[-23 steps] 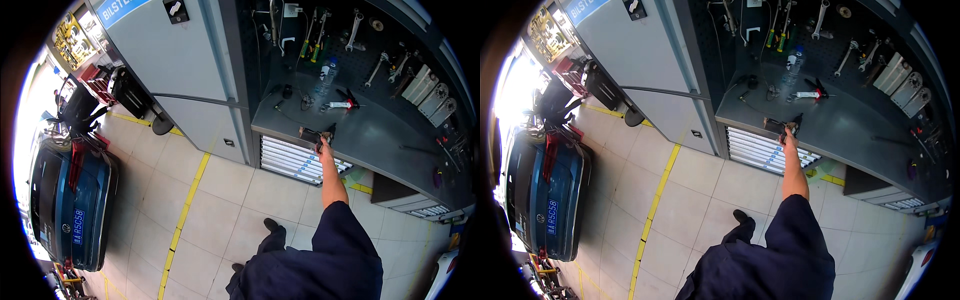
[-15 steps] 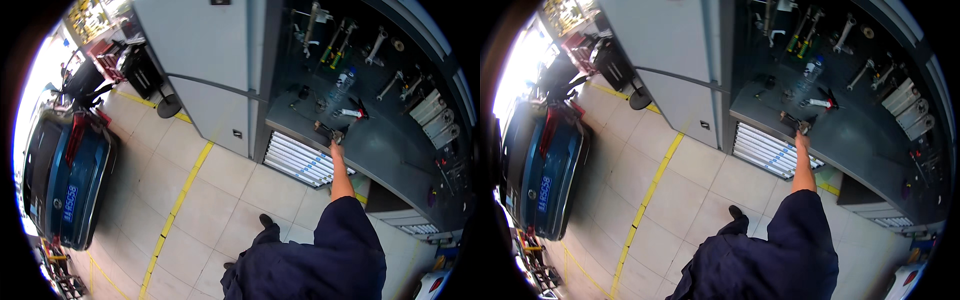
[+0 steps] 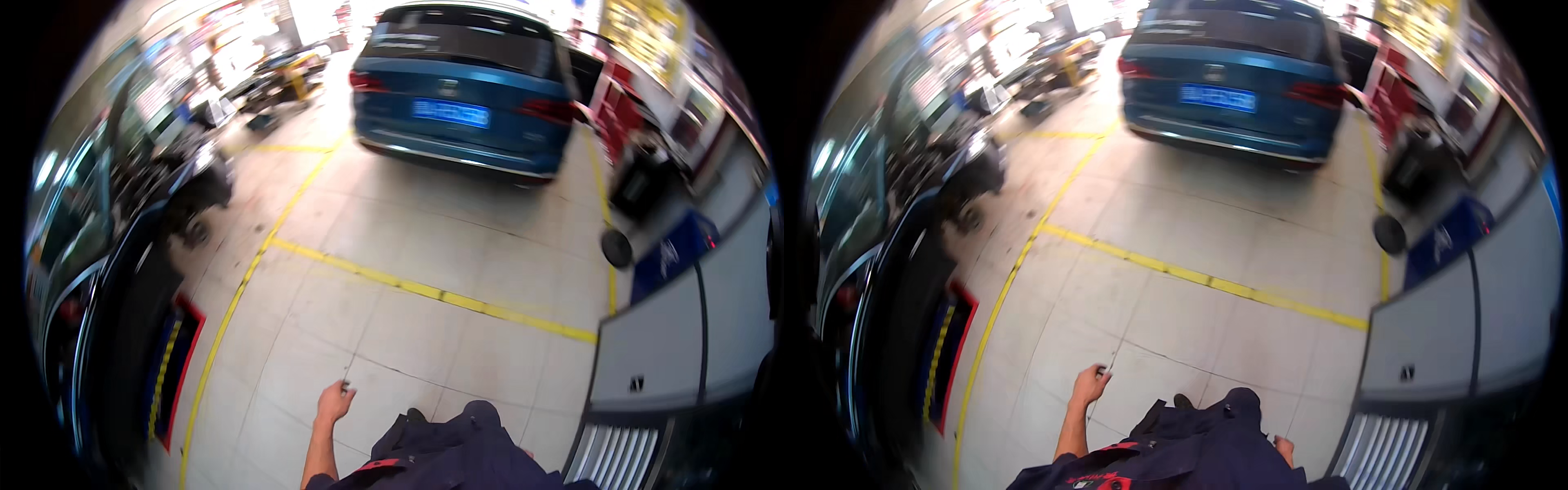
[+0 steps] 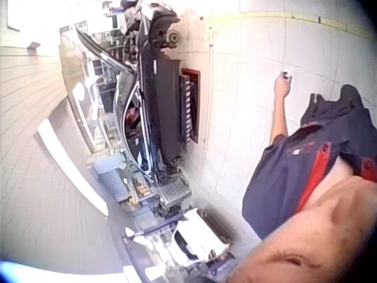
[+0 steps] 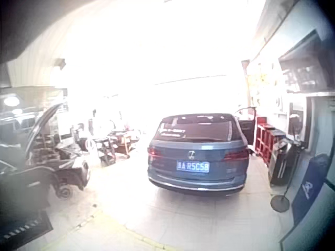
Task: The person works under the hood of a car in a garage, using a ratchet to loosen and remove bolts from the engine area. They place removed bolts into a metal tray and continue adjusting components within the engine bay.
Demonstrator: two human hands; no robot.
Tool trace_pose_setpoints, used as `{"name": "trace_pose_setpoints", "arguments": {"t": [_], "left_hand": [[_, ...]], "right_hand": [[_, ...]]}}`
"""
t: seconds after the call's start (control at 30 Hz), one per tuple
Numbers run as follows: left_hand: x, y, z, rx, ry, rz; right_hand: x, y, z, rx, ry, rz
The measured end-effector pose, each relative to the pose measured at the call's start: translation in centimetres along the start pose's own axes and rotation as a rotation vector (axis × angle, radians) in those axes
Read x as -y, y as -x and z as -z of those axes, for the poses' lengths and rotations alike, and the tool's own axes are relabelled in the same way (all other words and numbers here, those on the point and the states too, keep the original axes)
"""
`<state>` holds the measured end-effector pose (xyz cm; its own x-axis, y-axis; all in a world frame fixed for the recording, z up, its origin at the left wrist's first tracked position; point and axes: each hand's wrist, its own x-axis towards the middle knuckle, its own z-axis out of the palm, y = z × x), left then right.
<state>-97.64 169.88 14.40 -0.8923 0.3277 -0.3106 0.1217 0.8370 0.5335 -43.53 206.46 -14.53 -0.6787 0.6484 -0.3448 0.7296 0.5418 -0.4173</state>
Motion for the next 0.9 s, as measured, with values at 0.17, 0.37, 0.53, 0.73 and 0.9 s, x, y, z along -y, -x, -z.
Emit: {"name": "trace_pose_setpoints", "arguments": {"t": [0.17,0.37,0.53,0.73,0.9], "left_hand": [[6.5,-4.3,7.5,-0.090,0.411,0.093],[28.5,-11.7,2.2,-0.137,0.488,0.540],[36.4,-3.6,-0.8,-0.344,0.900,1.630],[34.9,-4.6,5.9,-0.459,0.794,1.855],[38.8,-22.8,9.7,-0.135,1.151,1.733]], "right_hand": [[16.0,-20.1,5.9,0.154,-0.680,-0.721],[37.3,-40.6,8.4,0.073,-0.621,-0.772],[54.7,-58.2,6.8,0.113,-0.524,-0.696],[110.1,-68.5,-4.8,0.618,-0.457,0.232],[136.8,-68.9,-11.4,0.852,-0.268,0.763]]}}
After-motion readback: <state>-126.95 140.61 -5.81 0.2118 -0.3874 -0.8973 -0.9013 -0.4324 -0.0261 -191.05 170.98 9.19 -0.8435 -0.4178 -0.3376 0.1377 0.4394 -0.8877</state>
